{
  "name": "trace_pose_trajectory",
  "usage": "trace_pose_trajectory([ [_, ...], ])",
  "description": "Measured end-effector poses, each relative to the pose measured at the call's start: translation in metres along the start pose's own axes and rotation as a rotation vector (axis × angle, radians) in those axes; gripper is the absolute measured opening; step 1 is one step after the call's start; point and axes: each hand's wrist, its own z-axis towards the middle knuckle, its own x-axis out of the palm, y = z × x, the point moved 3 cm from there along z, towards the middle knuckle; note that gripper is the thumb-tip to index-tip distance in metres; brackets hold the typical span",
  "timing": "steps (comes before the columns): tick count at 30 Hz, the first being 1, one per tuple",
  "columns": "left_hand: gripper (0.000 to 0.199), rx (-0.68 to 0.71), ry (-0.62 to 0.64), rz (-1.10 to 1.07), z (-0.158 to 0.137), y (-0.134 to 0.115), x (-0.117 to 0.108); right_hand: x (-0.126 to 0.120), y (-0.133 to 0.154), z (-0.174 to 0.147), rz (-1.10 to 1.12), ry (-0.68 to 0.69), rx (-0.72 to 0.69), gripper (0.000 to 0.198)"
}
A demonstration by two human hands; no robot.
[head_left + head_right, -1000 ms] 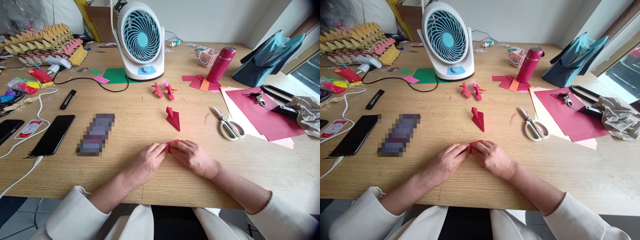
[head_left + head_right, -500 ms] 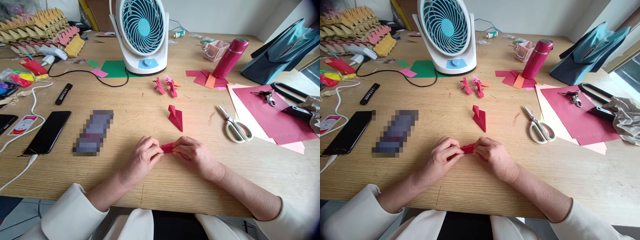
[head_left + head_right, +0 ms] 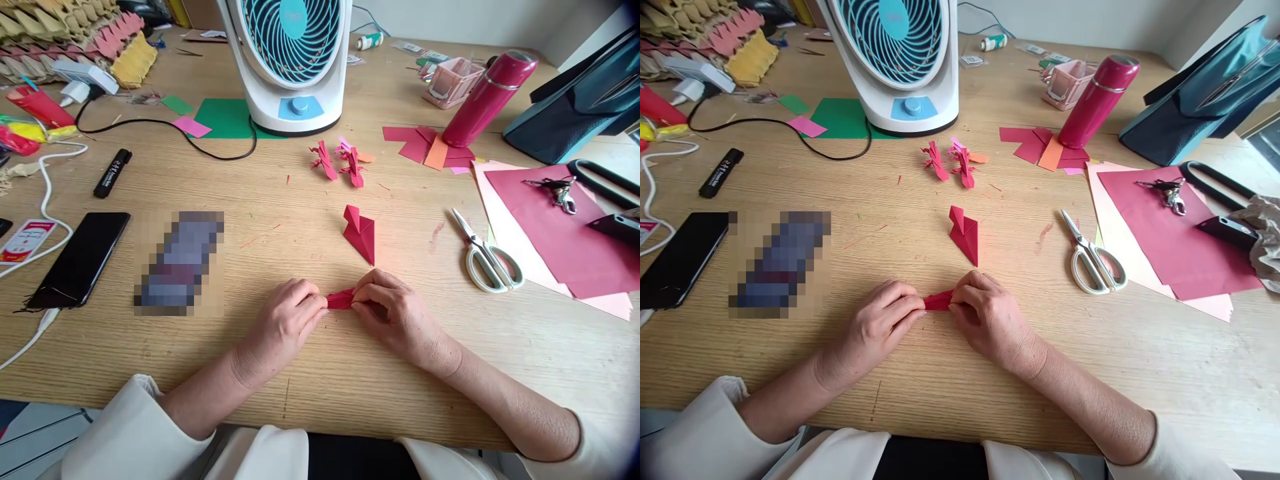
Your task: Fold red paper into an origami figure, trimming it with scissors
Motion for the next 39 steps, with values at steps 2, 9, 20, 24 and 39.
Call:
trace_pose_trajectory([
  [2,0.014,0.013,0.008,0.021,-0.001,0.000,-0.001,0.000,-0.001,-0.001,0.008,0.010,0.010,0.013],
  [9,0.012,0.016,0.021,-0.002,-0.006,0.003,-0.004,-0.001,-0.001,-0.002,0.026,0.052,0.072,0.013],
  [20,0.013,-0.165,-0.017,-0.155,0.001,0.004,-0.010,-0.002,-0.001,-0.001,0.053,0.071,0.103,0.013],
  [24,0.015,-0.162,0.009,-0.109,0.001,0.003,-0.008,-0.001,-0.001,0.000,0.037,0.073,0.106,0.013],
  [39,0.017,-0.079,0.024,-0.037,0.015,-0.007,0.004,0.000,-0.001,0.002,-0.036,0.067,0.101,0.013],
])
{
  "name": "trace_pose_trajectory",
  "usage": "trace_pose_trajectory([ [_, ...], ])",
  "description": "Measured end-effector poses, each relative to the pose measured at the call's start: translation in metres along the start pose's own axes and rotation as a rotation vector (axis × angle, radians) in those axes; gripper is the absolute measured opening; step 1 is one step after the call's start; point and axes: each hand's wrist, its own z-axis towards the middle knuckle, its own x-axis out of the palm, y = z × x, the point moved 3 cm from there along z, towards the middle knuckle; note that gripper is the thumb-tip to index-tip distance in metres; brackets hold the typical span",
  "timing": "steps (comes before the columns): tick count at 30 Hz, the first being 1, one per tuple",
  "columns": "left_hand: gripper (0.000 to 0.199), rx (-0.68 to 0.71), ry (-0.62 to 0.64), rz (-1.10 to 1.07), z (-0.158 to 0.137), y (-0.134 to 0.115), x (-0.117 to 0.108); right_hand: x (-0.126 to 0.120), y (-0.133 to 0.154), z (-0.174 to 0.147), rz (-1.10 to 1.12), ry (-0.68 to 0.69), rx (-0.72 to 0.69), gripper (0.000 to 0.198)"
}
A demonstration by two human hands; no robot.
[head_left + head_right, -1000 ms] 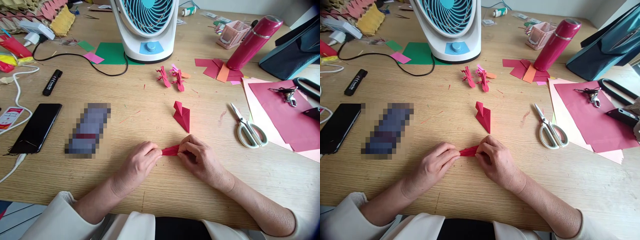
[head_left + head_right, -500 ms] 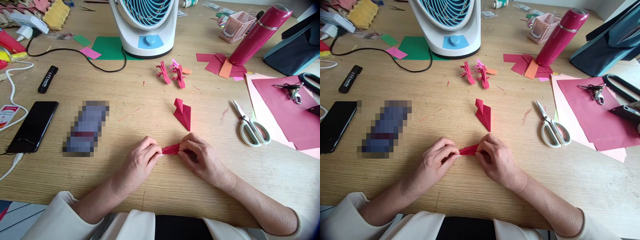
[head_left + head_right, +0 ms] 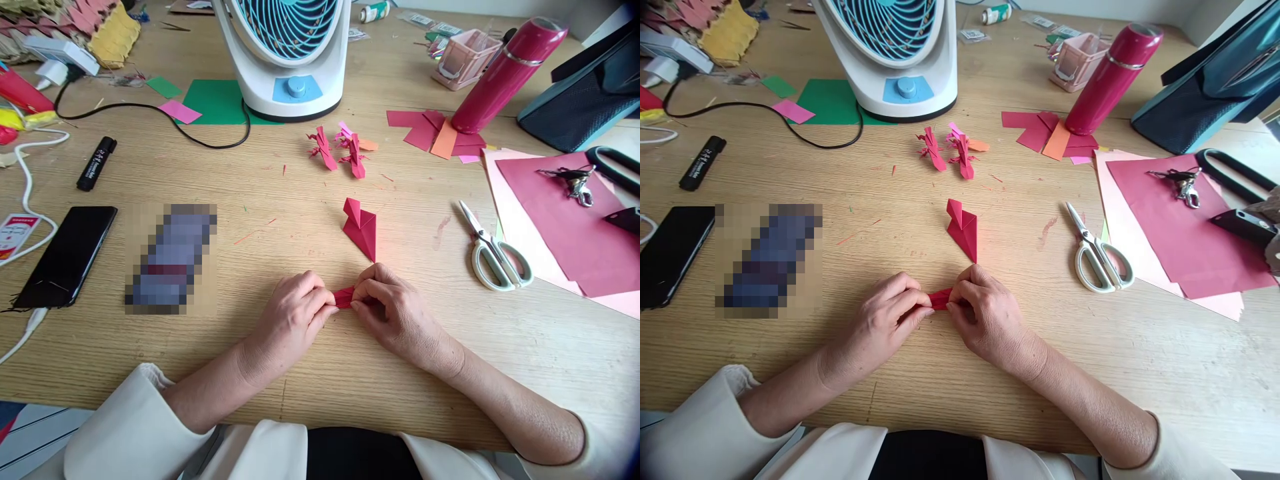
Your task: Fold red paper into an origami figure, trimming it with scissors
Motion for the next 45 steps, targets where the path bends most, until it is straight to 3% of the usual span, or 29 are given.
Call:
trace_pose_trajectory([
  [11,0.013,-0.084,0.078,0.105,0.002,-0.003,0.003,0.002,-0.002,-0.001,0.004,-0.018,-0.024,0.007],
  [16,0.010,-0.024,0.027,0.074,0.002,-0.006,0.003,0.001,-0.007,-0.001,0.033,-0.009,-0.072,0.004],
  [26,0.017,0.137,-0.009,0.262,0.001,-0.017,0.004,0.000,-0.008,-0.002,0.098,-0.005,-0.083,0.010],
  [37,0.015,-0.050,0.011,0.045,0.001,-0.008,0.006,-0.003,-0.004,0.000,0.071,0.021,0.019,0.016],
  [45,0.015,-0.095,0.023,0.066,-0.004,-0.003,-0.002,-0.004,0.003,0.003,0.007,0.045,0.067,0.012],
])
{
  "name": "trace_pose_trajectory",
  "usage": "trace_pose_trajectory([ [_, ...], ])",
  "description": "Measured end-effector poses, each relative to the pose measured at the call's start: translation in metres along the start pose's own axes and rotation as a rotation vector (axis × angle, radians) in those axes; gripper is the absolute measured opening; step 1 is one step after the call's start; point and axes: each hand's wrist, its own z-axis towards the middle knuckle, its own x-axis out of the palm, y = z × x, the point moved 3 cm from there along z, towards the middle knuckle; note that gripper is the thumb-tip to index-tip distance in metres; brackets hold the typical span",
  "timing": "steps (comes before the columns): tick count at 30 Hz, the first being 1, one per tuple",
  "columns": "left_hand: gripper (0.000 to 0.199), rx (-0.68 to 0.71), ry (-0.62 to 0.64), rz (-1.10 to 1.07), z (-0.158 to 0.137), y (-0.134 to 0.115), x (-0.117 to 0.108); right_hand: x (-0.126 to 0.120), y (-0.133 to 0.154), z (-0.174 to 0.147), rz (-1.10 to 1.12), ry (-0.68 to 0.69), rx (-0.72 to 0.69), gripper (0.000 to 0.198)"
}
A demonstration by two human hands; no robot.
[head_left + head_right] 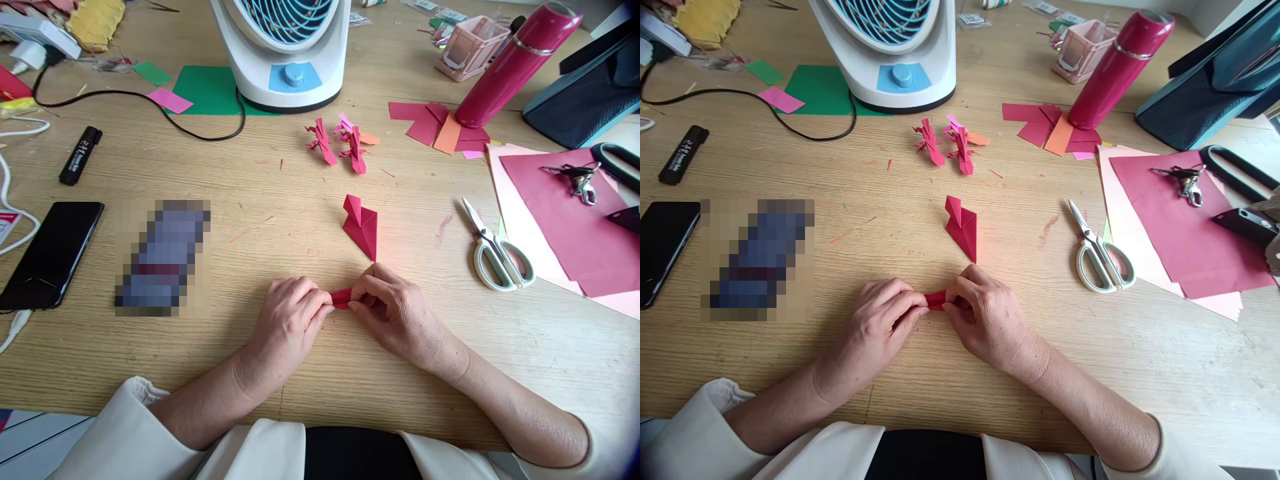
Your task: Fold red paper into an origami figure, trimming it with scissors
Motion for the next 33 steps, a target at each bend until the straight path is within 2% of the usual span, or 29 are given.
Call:
trace_pose_trajectory([
  [8,0.017,-0.017,0.019,0.057,0.0012,0.0002,0.0017,0.0040,0.0002,0.0025,-0.073,-0.012,0.028,0.018],
  [15,0.014,0.006,-0.024,0.042,0.0000,0.0020,0.0001,0.0055,-0.0019,0.0028,-0.114,-0.004,0.053,0.017],
  [33,0.012,-0.062,0.041,0.159,-0.0004,0.0078,0.0010,0.0075,-0.0019,0.0044,-0.177,-0.002,0.087,0.020],
])
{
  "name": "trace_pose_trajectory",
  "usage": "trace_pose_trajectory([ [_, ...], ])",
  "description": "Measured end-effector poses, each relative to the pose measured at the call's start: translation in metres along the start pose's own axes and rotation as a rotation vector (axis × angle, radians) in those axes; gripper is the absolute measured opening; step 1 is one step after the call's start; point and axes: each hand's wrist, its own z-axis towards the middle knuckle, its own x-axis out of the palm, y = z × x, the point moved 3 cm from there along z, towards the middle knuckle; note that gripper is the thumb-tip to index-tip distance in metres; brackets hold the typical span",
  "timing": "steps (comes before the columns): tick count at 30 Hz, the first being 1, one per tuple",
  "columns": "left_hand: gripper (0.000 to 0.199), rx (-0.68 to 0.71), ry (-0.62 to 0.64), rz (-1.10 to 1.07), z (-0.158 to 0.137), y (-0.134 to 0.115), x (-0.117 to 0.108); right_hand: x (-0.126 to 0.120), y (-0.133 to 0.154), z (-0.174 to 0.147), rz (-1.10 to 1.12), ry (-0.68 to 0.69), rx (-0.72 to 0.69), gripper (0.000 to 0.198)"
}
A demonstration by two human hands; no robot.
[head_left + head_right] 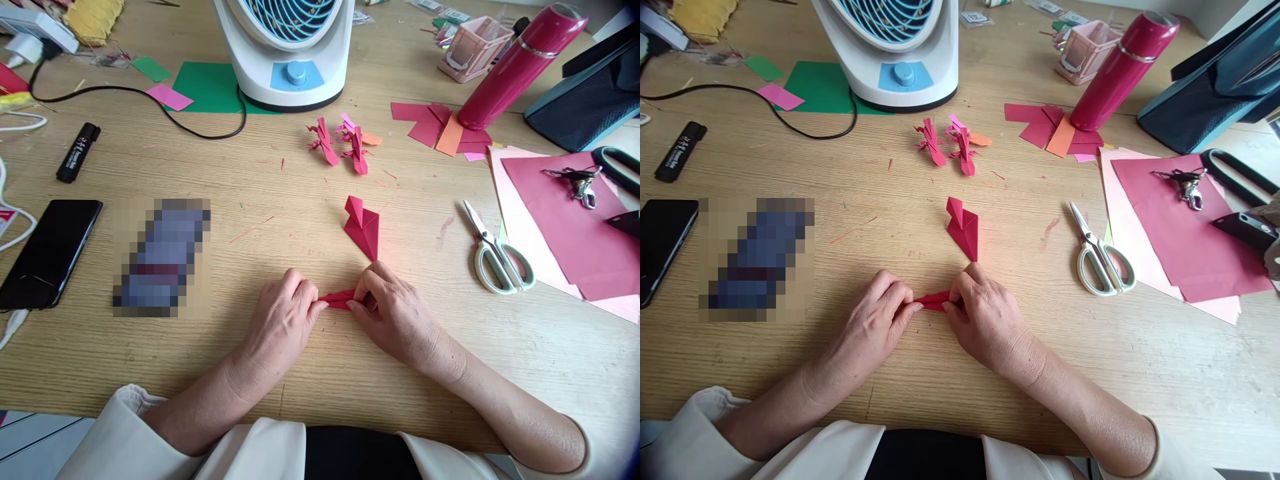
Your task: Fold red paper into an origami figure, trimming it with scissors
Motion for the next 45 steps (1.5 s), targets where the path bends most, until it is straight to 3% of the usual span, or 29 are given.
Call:
trace_pose_trajectory([
  [11,0.015,-0.068,0.093,0.200,0.000,0.003,-0.002,-0.001,-0.001,0.000,0.031,0.043,-0.020,0.014],
  [19,0.016,-0.057,0.024,0.125,-0.005,0.011,-0.001,-0.001,0.000,0.001,-0.022,0.063,-0.036,0.010],
  [22,0.020,0.010,-0.080,0.046,-0.013,0.007,-0.005,0.001,0.000,0.001,-0.030,0.062,-0.036,0.010],
  [24,0.032,0.143,-0.117,0.093,-0.020,-0.002,-0.005,0.003,-0.002,0.001,-0.027,0.047,-0.048,0.010],
  [26,0.041,0.290,-0.057,0.148,-0.027,-0.012,-0.001,0.005,-0.003,0.001,-0.031,0.025,-0.064,0.011],
  [28,0.049,0.340,0.040,0.178,-0.031,-0.017,0.004,0.005,-0.004,0.001,-0.035,0.010,-0.074,0.011],
  [32,0.062,0.289,0.114,0.205,-0.033,-0.018,0.009,0.004,-0.004,0.002,-0.023,0.001,-0.089,0.012],
  [45,0.076,0.228,0.136,0.220,-0.027,-0.032,0.014,-0.004,-0.005,0.002,0.062,0.008,-0.129,0.013],
])
